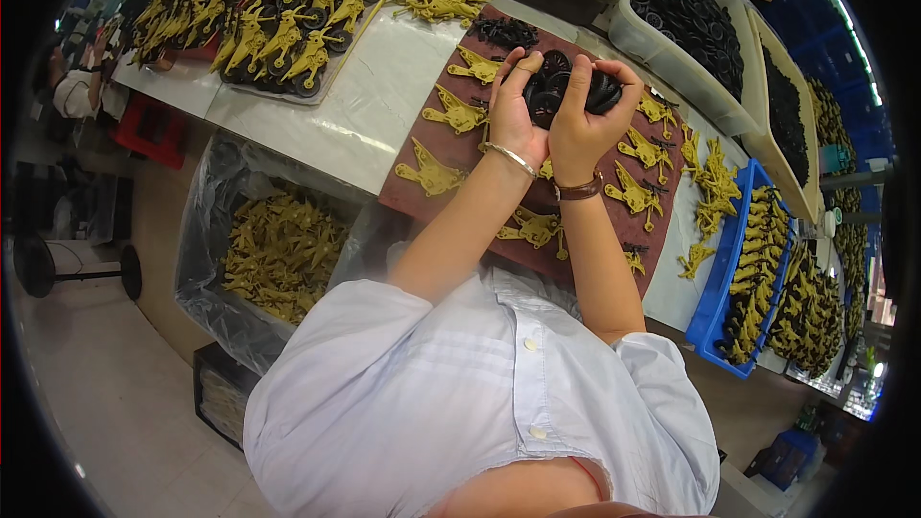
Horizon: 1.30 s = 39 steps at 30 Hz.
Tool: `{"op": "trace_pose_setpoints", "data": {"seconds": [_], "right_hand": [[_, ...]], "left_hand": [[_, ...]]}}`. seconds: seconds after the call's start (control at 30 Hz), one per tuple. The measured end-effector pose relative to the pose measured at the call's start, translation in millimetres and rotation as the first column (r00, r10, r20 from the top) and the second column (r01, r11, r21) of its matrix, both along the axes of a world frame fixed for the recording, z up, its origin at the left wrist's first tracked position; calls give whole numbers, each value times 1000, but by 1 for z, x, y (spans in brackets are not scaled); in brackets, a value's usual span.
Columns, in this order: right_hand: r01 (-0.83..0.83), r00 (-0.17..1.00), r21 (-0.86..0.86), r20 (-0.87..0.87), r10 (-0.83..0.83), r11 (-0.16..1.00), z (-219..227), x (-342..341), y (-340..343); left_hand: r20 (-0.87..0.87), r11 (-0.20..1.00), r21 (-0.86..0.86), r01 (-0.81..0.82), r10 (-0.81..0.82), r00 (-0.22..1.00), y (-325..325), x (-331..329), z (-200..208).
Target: The person assembles toy motorcycles by hand, attaching handlebars to motorcycle frames placed on a mat, and then taking wheels from a container and mounting them onto each frame.
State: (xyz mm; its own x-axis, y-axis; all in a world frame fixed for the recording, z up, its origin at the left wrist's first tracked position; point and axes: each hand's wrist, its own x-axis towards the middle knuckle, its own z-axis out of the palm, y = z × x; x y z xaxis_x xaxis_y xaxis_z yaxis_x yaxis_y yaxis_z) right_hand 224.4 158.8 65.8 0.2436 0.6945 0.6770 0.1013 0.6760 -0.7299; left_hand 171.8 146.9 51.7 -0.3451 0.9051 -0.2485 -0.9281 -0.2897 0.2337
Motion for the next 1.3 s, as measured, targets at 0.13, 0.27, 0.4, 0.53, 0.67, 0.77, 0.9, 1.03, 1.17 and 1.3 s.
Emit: {"op": "trace_pose_setpoints", "data": {"seconds": [0.13, 0.27, 0.4, 0.53, 0.67, 0.77, 0.9, 1.03, 1.17, 1.3], "right_hand": [[-85, 994, -92, -80, 78, 992, 6, -3, -13], [-255, 941, -210, -278, 192, 944, 8, -8, -19], [-318, 926, -382, -320, 199, 868, -1, -2, -29], [-448, 872, -389, -388, 298, 805, -12, 1, -32], [-497, 836, -350, -437, 331, 794, -18, -4, -33], [-525, 790, -313, -526, 316, 792, -15, -3, -28], [-539, 764, -329, -579, 285, 776, 2, -1, -27], [-680, 729, -395, -453, 513, 618, 17, 26, -21], [-528, 774, -522, 29, 633, 670, 13, 32, -36], [-428, 834, -408, 167, 527, 807, -17, 21, -40]], "left_hand": [[146, 999, 8, -36, 35, 989, 2, -4, -6], [171, 998, 14, -58, 55, 984, 5, -10, -17], [170, 998, -5, -56, 56, 984, 3, -19, -19], [58, 992, -31, -121, 122, 991, -2, -18, -15], [97, 999, -8, -49, 50, 994, 5, -30, -36], [184, 999, -18, 40, -36, 982, 6, -31, -33], [300, 996, 0, 92, -87, 950, -5, -31, -19], [293, 984, 107, 144, -169, 941, -7, -38, -26], [174, 992, -123, 9, 13, 985, -4, -41, -21], [209, 992, -80, 100, -81, 975, -1, -43, -21]]}}
